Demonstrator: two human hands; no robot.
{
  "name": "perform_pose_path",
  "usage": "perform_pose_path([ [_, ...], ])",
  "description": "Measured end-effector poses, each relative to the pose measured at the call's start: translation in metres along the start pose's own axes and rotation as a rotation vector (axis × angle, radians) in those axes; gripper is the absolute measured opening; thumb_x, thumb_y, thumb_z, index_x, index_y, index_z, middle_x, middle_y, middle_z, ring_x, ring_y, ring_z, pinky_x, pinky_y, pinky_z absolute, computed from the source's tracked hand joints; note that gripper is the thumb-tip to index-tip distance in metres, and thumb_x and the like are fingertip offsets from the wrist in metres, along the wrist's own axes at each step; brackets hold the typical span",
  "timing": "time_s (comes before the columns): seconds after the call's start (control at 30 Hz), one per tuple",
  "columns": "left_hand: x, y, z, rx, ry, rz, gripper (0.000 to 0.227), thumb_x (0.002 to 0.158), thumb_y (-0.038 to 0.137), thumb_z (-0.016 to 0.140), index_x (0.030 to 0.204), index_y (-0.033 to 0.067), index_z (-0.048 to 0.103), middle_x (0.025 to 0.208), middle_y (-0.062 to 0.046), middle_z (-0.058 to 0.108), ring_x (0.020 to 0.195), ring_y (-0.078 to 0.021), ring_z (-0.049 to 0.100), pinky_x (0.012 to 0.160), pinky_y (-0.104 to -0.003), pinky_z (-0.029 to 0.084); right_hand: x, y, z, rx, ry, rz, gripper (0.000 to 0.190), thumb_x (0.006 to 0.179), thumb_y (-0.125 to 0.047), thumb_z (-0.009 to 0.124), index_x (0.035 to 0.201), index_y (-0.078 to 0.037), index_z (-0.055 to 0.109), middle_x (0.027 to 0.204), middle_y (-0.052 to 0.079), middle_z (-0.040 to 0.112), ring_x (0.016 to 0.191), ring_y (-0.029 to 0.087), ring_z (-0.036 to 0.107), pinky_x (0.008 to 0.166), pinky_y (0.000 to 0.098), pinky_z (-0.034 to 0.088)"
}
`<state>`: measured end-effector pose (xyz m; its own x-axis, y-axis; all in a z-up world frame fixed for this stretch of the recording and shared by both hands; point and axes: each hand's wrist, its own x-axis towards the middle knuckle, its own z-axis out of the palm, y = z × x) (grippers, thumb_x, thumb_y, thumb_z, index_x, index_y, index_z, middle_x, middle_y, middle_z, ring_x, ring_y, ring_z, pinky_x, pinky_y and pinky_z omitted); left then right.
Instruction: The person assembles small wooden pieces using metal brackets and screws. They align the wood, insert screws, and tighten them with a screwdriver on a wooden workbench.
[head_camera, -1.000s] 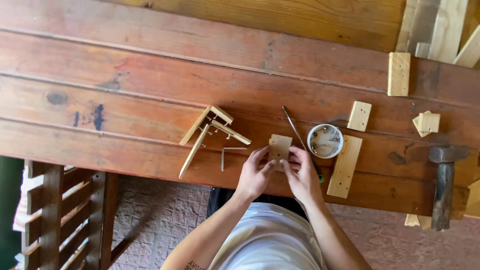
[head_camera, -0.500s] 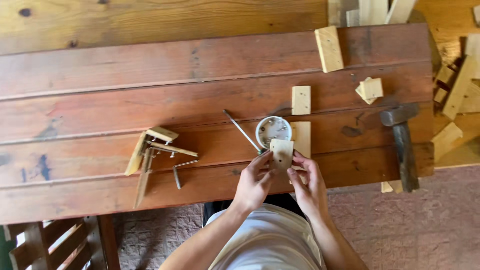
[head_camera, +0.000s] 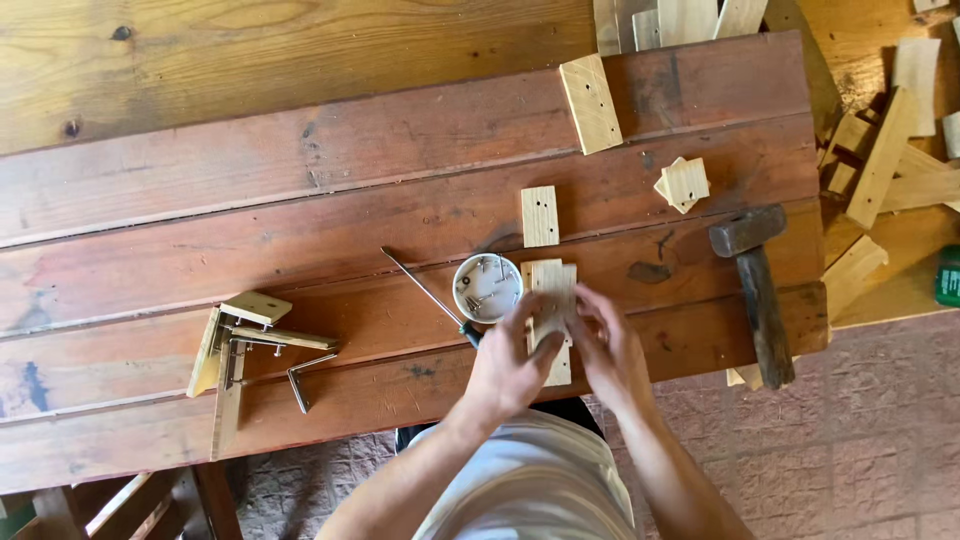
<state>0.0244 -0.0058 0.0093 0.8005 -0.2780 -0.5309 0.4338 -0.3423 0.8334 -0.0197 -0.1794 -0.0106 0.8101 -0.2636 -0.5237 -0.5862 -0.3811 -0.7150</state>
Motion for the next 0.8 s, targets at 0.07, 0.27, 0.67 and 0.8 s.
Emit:
perform_pose_path([
  [0.07, 0.019, 0.025, -0.008, -0.056, 0.066, 0.078, 0.061, 0.099, 0.033, 0.074, 0.155, 0.0081, 0.074, 0.142, -0.03, 0.082, 0.126, -0.0589, 0.08, 0.112, -0.07, 0.065, 0.026, -0.024, -0.004, 0.013, 0.03, -0.056, 0.061, 0.12, -0.043, 0.067, 0.171, -0.009, 0.064, 0.143, 0.035, 0.079, 0.123, 0.051, 0.083, 0.102, 0.0611, 0.068],
  [0.27, 0.085, 0.009, -0.026, 0.104, 0.186, 0.146, 0.077, 0.098, 0.045, 0.075, 0.161, 0.0007, 0.064, 0.173, -0.033, 0.06, 0.147, -0.0614, 0.065, 0.121, -0.071, 0.054, 0.105, -0.024, 0.0, -0.036, 0.101, -0.366, 0.069, 0.122, -0.051, 0.067, 0.167, 0.001, 0.062, 0.175, 0.03, 0.06, 0.149, 0.049, 0.067, 0.114, 0.0607, 0.06],
  [0.67, -0.048, -0.092, -0.077, 0.19, 0.484, 0.453, 0.053, 0.096, 0.015, 0.084, 0.145, 0.0001, 0.076, 0.147, -0.027, 0.078, 0.131, -0.0524, 0.077, 0.108, -0.06, 0.063, -0.003, -0.009, 0.079, -0.034, 0.02, -0.625, 0.023, 0.114, -0.033, 0.077, 0.125, -0.013, 0.08, 0.141, 0.01, 0.084, 0.125, 0.03, 0.079, 0.096, 0.039, 0.066],
  [0.8, -0.084, -0.121, -0.115, 0.186, 0.572, 0.442, 0.052, 0.095, 0.013, 0.081, 0.146, 0.0029, 0.075, 0.148, -0.023, 0.078, 0.132, -0.0479, 0.077, 0.109, -0.058, 0.063, -0.009, -0.018, 0.136, -0.014, -0.077, -0.634, 0.021, 0.108, -0.028, 0.085, 0.126, -0.016, 0.083, 0.14, 0.004, 0.087, 0.121, 0.023, 0.082, 0.093, 0.0336, 0.068],
])
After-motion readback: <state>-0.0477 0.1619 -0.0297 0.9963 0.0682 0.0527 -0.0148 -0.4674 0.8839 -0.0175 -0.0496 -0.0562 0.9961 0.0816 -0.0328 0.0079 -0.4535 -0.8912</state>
